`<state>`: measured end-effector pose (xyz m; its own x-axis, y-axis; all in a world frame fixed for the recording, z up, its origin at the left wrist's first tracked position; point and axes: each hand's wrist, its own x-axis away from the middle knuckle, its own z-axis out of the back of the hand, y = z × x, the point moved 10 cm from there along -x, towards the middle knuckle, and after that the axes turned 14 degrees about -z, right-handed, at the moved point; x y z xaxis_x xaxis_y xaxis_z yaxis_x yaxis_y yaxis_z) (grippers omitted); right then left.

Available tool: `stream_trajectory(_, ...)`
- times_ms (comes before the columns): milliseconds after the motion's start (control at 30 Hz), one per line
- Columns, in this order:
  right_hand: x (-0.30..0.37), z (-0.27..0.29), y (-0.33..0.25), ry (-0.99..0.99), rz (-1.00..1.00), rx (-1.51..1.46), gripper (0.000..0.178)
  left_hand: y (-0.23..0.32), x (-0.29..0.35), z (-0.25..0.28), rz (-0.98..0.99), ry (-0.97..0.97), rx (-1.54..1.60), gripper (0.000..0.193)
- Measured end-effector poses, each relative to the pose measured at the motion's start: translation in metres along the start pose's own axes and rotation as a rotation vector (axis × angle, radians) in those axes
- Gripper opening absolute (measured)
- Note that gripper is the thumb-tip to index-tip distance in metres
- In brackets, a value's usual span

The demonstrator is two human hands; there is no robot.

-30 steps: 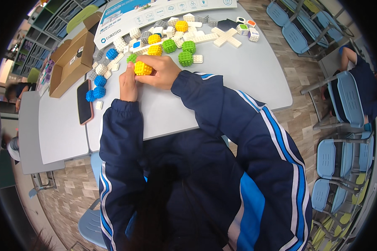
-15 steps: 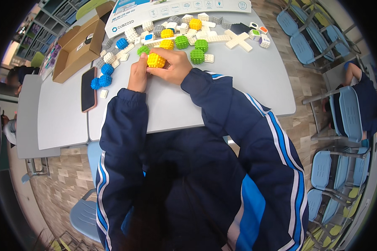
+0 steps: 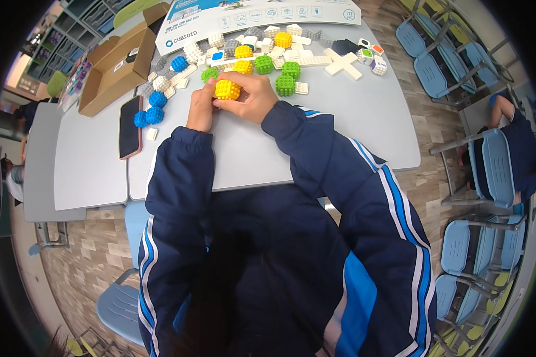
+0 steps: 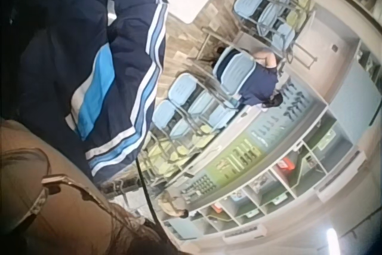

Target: The person assembles colorful interlocking building blocks on a table, connecting green, yellow, and white pieces into small structures. They repeatedly pick up, align, and press pieces together, occasionally disassembling and reconfiguring the components.

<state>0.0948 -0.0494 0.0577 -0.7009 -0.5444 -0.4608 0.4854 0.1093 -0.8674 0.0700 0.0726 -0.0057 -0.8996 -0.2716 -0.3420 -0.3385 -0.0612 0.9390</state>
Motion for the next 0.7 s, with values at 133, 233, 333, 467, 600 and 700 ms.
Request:
stream_trajectory(133,0.001,-0.003,-0.011,-0.046,0.046,0.138,0.048,0.02,0.004,-0.007,0.007,0.076,0.089,0.049)
stream_trajectory(233,0.002,-0.006,-0.014,-0.049,0.107,0.196,0.05,0.014,0.001,-0.002,-0.013,0.024,0.058,0.047)
stream_trajectory(333,-0.001,-0.009,-0.02,-0.064,0.099,0.14,0.051,0.009,0.002,0.003,-0.049,0.057,0.097,0.046)
stream_trajectory(467,-0.003,-0.017,-0.003,-0.164,-0.059,0.04,0.051,0.019,0.003,0.005,-0.114,0.168,0.201,0.04)
stream_trajectory(600,-0.001,-0.024,0.006,-0.231,-0.159,0.07,0.048,0.009,0.002,0.018,-0.087,0.201,0.238,0.029)
stream_trajectory(700,0.0,-0.022,0.005,-0.188,-0.167,0.119,0.042,0.011,0.005,0.011,-0.044,0.251,0.275,0.021)
